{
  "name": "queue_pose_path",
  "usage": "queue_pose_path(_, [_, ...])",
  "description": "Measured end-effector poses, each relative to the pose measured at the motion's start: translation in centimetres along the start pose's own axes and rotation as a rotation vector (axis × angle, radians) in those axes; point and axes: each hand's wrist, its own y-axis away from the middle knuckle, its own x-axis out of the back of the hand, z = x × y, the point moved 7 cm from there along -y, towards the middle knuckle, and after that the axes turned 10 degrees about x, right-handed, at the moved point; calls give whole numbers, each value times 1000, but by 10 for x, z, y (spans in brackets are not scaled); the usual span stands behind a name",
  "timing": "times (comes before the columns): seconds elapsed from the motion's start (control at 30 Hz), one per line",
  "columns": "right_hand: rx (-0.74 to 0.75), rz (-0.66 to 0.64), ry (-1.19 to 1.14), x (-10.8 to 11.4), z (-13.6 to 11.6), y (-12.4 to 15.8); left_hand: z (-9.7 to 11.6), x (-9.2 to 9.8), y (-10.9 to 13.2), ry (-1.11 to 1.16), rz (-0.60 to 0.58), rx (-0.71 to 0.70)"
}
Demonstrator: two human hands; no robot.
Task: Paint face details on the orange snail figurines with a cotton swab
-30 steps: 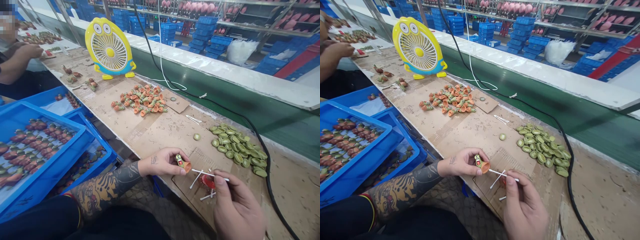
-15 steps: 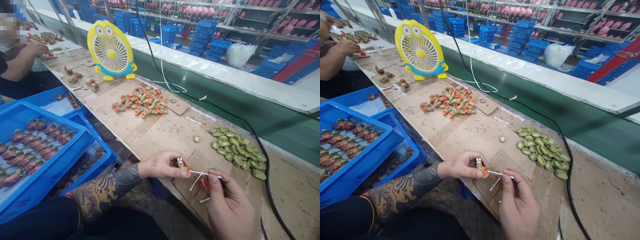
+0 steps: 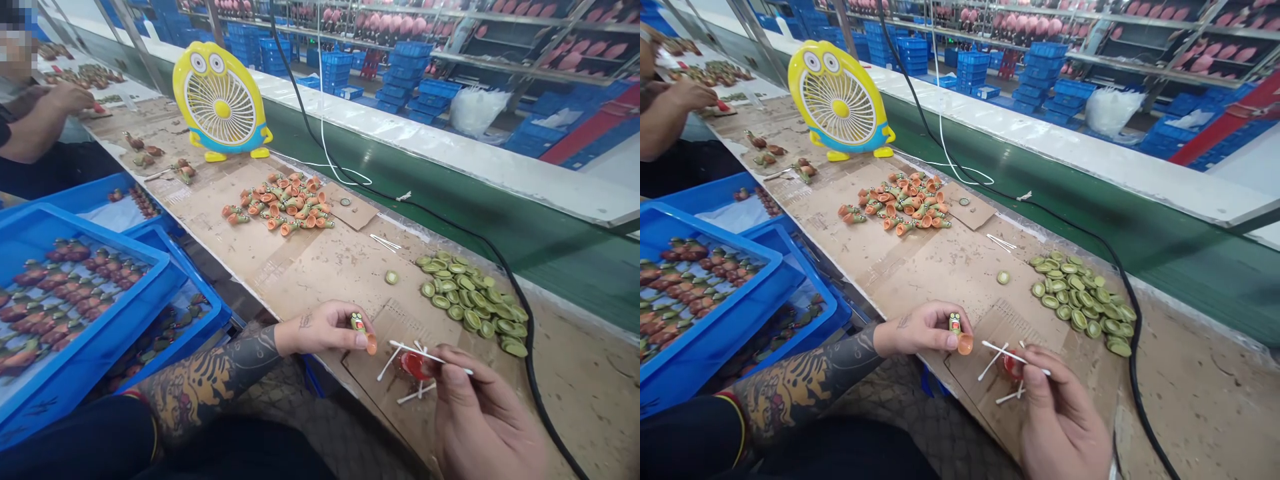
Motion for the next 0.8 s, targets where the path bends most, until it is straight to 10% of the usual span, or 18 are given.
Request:
queue_pose_path(0.23, [-190,148,208,62,29,-1,-1,1,-1,34,26,-19])
queue_pose_path(0.5, [-122,-43,333,54,36,3,3,2,0,-21,62,-32])
queue_pose_path(0.8, [126,-209,754,43,44,-111,8,1,2,-82,75,-64])
